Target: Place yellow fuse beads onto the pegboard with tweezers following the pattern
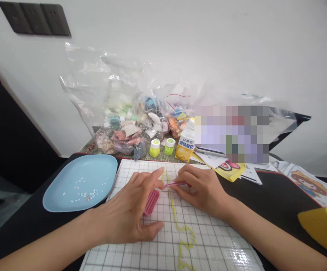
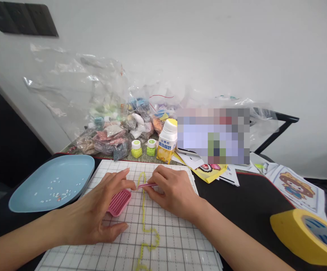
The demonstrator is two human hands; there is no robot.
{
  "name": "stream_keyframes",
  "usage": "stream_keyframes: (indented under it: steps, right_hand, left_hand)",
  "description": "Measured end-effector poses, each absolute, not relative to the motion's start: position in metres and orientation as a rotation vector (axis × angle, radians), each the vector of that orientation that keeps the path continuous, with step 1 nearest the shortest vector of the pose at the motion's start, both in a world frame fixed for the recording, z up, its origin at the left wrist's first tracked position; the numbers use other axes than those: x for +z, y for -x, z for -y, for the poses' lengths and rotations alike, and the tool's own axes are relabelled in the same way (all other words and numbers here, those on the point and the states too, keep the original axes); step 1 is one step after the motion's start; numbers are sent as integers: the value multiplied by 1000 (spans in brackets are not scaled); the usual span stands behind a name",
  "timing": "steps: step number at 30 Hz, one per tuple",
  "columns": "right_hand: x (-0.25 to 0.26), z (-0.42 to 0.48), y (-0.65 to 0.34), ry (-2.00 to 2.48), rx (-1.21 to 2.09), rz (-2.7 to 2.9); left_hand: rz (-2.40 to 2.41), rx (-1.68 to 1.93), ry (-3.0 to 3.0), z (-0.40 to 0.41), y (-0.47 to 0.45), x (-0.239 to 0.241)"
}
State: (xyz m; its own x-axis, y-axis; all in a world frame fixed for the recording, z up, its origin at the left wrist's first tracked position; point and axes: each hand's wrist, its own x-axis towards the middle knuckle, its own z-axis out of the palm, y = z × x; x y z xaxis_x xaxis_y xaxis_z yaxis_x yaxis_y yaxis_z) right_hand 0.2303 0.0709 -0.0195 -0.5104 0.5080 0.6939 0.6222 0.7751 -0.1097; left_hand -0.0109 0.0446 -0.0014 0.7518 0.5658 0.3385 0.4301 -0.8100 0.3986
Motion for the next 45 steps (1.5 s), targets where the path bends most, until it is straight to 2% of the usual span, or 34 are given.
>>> stream_keyframes:
  steps: [21,27,35,45]
  right_hand:
    - [-20,-71,-230,828,-142,2153]
    - [-19,-70,-228,801,-142,2127]
    - [-11,-59,-217,745,20,2287]
    - [-10,-62,-218,800,-18,2188]
  left_hand:
    - [-794,607,-2651,-46,9,-1]
    - [-863,697,-2573,-46,9,-4]
    - [-855,877,-2510,-51,9,-16]
    - [-776,854,-2428,-51,11,-19]
